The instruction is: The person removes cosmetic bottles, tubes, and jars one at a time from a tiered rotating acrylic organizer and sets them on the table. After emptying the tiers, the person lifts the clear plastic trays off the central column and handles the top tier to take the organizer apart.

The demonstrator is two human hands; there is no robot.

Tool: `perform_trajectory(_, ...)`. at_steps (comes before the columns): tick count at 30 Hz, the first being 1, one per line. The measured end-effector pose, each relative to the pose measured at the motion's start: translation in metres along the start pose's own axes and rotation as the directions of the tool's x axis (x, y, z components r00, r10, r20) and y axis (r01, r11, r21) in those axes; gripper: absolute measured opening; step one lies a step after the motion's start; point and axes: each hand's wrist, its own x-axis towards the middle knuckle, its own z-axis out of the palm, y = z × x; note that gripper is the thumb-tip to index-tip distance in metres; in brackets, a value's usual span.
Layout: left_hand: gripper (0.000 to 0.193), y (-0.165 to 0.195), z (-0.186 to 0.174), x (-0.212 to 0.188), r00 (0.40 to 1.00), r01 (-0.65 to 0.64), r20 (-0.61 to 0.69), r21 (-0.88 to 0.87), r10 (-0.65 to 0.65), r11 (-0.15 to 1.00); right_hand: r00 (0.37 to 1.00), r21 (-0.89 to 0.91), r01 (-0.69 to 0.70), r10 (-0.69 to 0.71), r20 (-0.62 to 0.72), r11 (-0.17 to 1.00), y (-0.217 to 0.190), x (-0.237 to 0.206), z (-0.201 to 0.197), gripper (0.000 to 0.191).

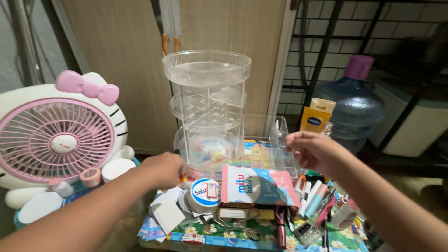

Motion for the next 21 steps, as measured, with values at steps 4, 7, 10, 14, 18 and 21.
perform_trajectory(4,0.036,-0.031,0.034,0.023,0.99,0.086,0.111,0.035,-0.089,0.996,0.99,0.163,-0.105,0.118,-0.076,0.981,0.033,-0.001,-0.009,0.015)
perform_trajectory(7,0.063,-0.044,0.062,0.037,0.997,0.012,0.082,-0.073,-0.006,0.997,0.978,0.206,-0.154,0.179,-0.107,0.966,0.046,-0.003,-0.008,0.017)
perform_trajectory(10,0.072,-0.045,0.081,0.037,0.984,-0.074,0.152,-0.094,0.088,0.993,0.975,0.199,-0.174,0.197,-0.104,0.964,0.05,-0.004,0.001,0.017)
perform_trajectory(14,0.06,-0.034,0.082,0.024,0.954,-0.115,0.287,0.074,0.089,0.991,0.978,0.148,-0.177,0.191,-0.085,0.973,0.048,-0.005,0.017,0.017)
perform_trajectory(18,0.057,-0.029,0.08,0.004,0.984,-0.075,0.159,-0.01,0.076,0.997,0.977,0.094,-0.199,0.204,-0.054,0.976,0.048,-0.006,0.033,0.017)
perform_trajectory(21,0.066,-0.027,0.079,-0.003,0.995,-0.037,0.084,-0.083,0.044,0.996,0.975,0.083,-0.208,0.213,-0.06,0.975,0.05,-0.008,0.044,0.017)
